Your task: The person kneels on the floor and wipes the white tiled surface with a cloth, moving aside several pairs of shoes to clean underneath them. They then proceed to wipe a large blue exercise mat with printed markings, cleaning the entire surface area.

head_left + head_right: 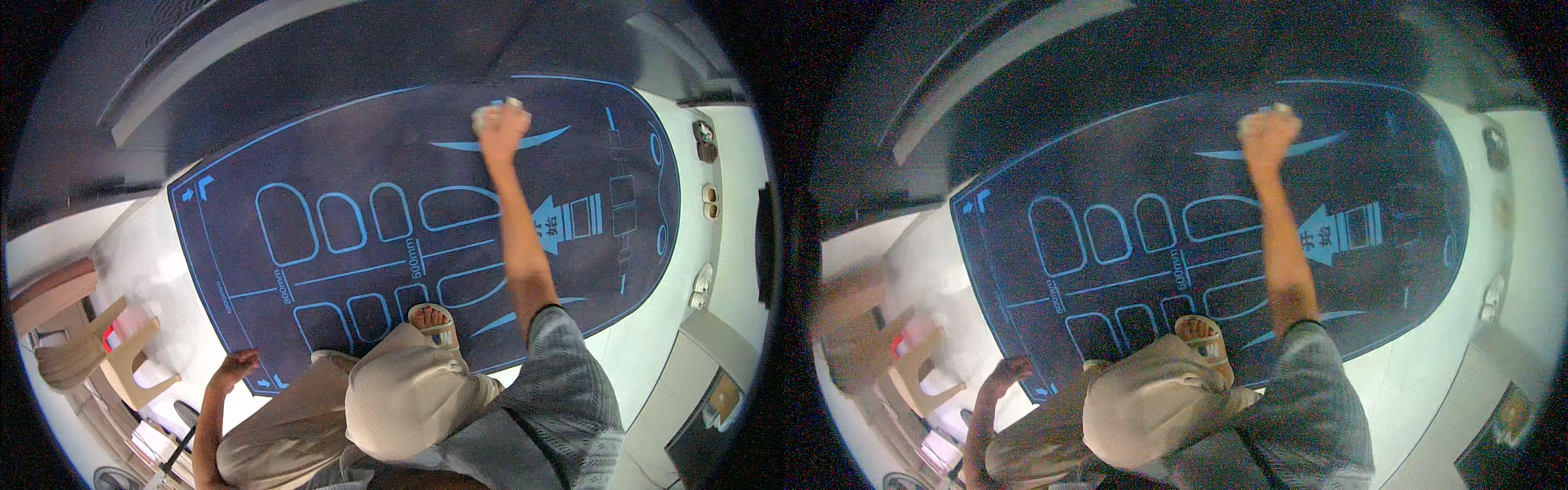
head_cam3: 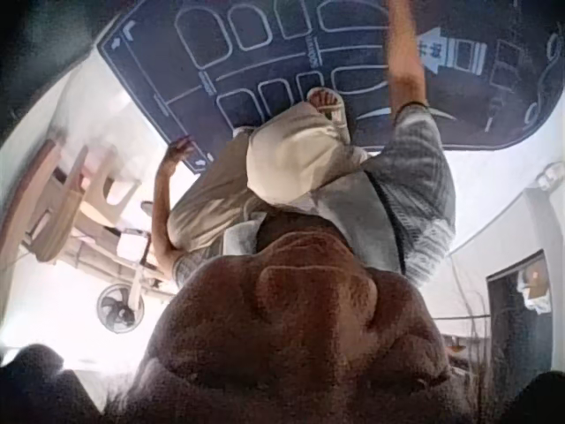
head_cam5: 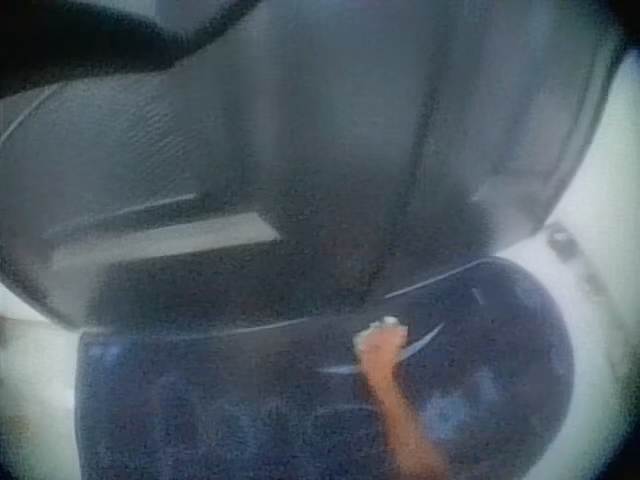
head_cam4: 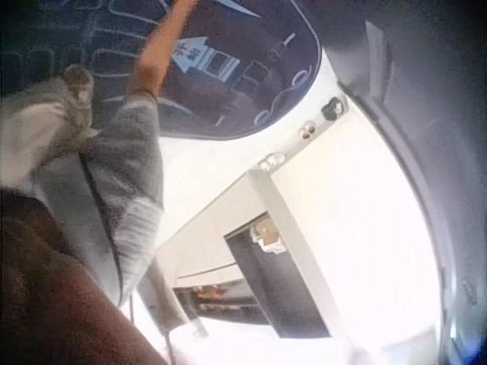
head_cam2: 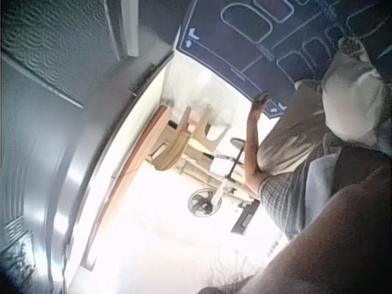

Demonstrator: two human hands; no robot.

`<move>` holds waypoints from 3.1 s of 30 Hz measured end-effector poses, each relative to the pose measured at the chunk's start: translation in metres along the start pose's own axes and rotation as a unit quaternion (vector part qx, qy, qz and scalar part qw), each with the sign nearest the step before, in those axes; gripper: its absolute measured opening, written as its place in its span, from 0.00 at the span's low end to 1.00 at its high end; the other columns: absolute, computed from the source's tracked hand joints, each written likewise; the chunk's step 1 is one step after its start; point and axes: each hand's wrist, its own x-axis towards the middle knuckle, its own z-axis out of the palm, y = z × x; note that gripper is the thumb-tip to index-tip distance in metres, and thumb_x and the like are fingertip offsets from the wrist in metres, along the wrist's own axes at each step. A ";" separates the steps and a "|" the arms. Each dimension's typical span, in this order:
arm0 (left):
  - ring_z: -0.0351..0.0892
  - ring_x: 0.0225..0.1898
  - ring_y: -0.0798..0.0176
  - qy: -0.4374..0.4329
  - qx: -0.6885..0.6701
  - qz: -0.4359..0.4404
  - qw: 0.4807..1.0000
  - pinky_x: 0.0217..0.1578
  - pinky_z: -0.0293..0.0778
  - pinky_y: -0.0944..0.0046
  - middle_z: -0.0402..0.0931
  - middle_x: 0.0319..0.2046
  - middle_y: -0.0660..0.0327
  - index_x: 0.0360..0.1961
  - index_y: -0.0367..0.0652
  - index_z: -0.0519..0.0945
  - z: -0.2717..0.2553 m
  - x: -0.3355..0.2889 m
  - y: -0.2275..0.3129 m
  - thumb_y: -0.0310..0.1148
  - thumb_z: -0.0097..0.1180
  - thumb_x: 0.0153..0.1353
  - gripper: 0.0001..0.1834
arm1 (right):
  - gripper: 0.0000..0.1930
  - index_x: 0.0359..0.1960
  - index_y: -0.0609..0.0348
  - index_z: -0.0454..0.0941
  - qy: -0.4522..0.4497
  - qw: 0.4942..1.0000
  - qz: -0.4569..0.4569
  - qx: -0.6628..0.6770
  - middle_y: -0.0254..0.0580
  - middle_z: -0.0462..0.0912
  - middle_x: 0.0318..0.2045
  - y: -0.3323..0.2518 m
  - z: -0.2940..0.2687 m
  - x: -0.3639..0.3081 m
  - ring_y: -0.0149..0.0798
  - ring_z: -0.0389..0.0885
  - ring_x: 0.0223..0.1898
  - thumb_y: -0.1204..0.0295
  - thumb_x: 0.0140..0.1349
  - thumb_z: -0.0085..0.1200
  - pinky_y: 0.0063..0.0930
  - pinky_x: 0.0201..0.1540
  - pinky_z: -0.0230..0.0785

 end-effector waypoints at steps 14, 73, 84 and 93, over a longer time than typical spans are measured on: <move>0.75 0.56 0.64 0.011 -0.181 0.201 0.963 0.58 0.69 0.62 0.77 0.56 0.61 0.62 0.39 0.73 -0.017 0.007 0.045 0.31 0.56 0.68 0.22 | 0.17 0.51 0.54 0.79 -0.182 0.947 -0.105 0.242 0.53 0.74 0.59 -0.080 0.019 -0.003 0.53 0.71 0.61 0.69 0.61 0.51 0.42 0.64 0.66; 0.82 0.45 0.55 -0.013 0.506 0.172 0.845 0.46 0.77 0.61 0.83 0.42 0.53 0.48 0.41 0.81 -0.059 0.109 0.099 0.35 0.56 0.67 0.13 | 0.33 0.61 0.52 0.68 -0.219 0.952 0.009 0.216 0.51 0.69 0.65 0.065 -0.183 -0.161 0.57 0.61 0.69 0.90 0.51 0.47 0.43 0.69 0.58; 0.72 0.26 0.70 0.159 0.246 0.141 0.945 0.26 0.70 0.66 0.75 0.25 0.67 0.49 0.38 0.81 -0.172 0.084 0.186 0.29 0.54 0.67 0.12 | 0.35 0.62 0.66 0.64 0.135 0.803 0.495 -0.302 0.59 0.73 0.55 0.400 -0.384 -0.320 0.61 0.70 0.59 0.84 0.46 0.51 0.52 0.63 0.59; 0.77 0.23 0.62 0.152 0.257 -0.033 0.954 0.19 0.73 0.64 0.78 0.29 0.61 0.50 0.40 0.79 -0.146 0.029 0.220 0.31 0.54 0.63 0.15 | 0.24 0.51 0.52 0.77 0.061 0.959 0.259 -0.095 0.47 0.78 0.52 0.490 -0.348 -0.188 0.54 0.74 0.57 0.87 0.51 0.52 0.42 0.60 0.67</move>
